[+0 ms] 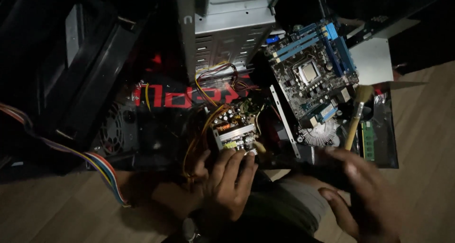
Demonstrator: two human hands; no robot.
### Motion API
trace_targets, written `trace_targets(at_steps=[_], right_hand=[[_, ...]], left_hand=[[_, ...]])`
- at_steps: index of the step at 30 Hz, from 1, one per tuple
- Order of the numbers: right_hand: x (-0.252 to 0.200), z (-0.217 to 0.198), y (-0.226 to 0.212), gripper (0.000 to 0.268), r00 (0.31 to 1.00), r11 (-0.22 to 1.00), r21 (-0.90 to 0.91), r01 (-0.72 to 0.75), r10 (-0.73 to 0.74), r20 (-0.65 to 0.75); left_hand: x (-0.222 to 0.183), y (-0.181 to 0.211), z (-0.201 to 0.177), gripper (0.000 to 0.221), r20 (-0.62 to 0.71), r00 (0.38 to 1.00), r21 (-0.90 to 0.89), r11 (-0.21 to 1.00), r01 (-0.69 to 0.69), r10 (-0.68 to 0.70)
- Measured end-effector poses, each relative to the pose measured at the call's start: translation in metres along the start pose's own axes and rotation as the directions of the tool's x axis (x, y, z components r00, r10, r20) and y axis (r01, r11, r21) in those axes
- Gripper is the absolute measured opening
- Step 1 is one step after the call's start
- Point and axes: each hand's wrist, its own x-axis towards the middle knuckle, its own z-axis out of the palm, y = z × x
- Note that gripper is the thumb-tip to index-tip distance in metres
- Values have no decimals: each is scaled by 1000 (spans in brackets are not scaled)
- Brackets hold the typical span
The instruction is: Reassembling a computer power supply by placing the internal circuit board into the metal casing and securing it with a screwdriver.
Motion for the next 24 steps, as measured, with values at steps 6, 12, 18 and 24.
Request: trace_targets(at_steps=[6, 12, 18, 24], right_hand=[[-5, 0, 17, 75, 982, 974, -130, 188, -183, 51], [9, -1, -20, 21, 995, 984, 157, 86, -93, 33], [27, -7, 19, 45, 525, 586, 89, -805, 634, 567], [-1, 2, 17, 64, 980, 967, -163, 195, -197, 4]], left_hand=[[-9, -3, 6, 12, -33, 999, -122, 993, -3, -1], [-10, -10, 12, 22, -33, 989, -34, 989, -146, 145], [-28, -20, 53, 28, -231, 930, 150, 955, -256, 286], [-28, -9, 39, 22, 13, 998, 5, 998, -69, 69]])
